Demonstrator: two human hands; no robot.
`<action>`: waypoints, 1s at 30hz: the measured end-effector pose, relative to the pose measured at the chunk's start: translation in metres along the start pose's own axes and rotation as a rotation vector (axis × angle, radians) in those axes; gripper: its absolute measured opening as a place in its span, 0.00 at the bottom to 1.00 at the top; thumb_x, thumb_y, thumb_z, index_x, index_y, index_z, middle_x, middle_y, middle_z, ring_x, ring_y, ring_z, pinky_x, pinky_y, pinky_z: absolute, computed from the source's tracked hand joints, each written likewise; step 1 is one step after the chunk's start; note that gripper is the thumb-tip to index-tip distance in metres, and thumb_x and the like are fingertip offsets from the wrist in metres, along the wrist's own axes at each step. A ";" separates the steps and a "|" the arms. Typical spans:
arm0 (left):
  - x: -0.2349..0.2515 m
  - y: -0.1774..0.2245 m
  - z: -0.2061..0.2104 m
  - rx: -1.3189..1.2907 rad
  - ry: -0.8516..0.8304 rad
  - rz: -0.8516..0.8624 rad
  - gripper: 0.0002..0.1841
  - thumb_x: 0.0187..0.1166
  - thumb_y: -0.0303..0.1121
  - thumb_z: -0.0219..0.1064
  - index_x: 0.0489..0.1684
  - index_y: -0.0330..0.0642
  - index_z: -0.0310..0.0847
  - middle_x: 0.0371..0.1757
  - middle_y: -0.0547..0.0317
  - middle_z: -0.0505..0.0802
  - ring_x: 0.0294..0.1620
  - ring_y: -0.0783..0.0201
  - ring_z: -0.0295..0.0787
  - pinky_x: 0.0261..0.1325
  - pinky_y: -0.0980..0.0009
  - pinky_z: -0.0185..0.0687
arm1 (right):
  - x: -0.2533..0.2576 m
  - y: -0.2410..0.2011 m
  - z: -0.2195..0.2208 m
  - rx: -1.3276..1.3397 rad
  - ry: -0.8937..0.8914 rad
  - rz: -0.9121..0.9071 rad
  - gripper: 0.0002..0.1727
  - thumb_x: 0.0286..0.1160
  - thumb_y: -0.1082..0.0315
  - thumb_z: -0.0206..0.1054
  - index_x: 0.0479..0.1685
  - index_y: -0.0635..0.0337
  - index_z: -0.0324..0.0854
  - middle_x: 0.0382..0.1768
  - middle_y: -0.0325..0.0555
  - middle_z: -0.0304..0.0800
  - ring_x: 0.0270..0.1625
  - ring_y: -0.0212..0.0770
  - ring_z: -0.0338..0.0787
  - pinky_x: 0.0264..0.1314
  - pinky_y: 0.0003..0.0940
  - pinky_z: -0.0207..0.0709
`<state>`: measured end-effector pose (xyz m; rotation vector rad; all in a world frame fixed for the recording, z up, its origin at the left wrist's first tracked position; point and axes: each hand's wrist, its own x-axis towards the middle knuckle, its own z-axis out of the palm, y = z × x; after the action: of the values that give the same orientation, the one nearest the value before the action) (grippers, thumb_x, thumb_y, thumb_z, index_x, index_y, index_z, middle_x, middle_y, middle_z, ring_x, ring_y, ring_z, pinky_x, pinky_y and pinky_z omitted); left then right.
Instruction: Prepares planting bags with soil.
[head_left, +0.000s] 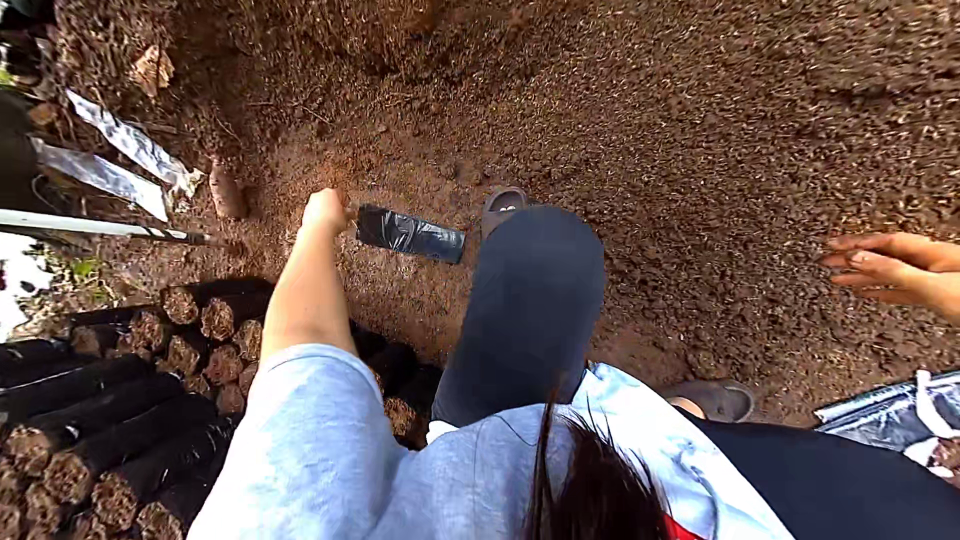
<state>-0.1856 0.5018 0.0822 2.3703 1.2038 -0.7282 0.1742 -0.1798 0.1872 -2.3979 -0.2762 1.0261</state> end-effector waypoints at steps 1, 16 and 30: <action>0.007 -0.005 0.019 -0.025 0.020 -0.061 0.17 0.84 0.37 0.69 0.57 0.28 0.85 0.59 0.21 0.89 0.65 0.22 0.84 0.65 0.20 0.72 | 0.000 0.007 -0.002 -0.048 -0.001 -0.013 0.23 0.90 0.52 0.56 0.74 0.57 0.75 0.68 0.58 0.85 0.64 0.56 0.89 0.66 0.59 0.79; 0.003 0.068 0.113 -0.277 0.153 -0.152 0.23 0.83 0.39 0.65 0.71 0.34 0.80 0.76 0.26 0.79 0.75 0.27 0.79 0.68 0.28 0.77 | -0.043 0.024 0.011 -0.169 -0.020 0.172 0.28 0.88 0.49 0.54 0.79 0.57 0.73 0.69 0.63 0.83 0.66 0.58 0.87 0.68 0.59 0.77; -0.007 0.112 0.210 -0.217 0.120 -0.104 0.16 0.82 0.40 0.69 0.59 0.40 0.87 0.68 0.42 0.89 0.78 0.36 0.76 0.69 0.31 0.73 | -0.041 0.028 0.038 -0.277 -0.071 0.144 0.25 0.91 0.54 0.53 0.76 0.61 0.76 0.69 0.68 0.82 0.70 0.65 0.84 0.74 0.68 0.70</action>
<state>-0.1542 0.3206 -0.0684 2.2118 1.3886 -0.4646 0.1174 -0.2043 0.1757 -2.6645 -0.2898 1.2079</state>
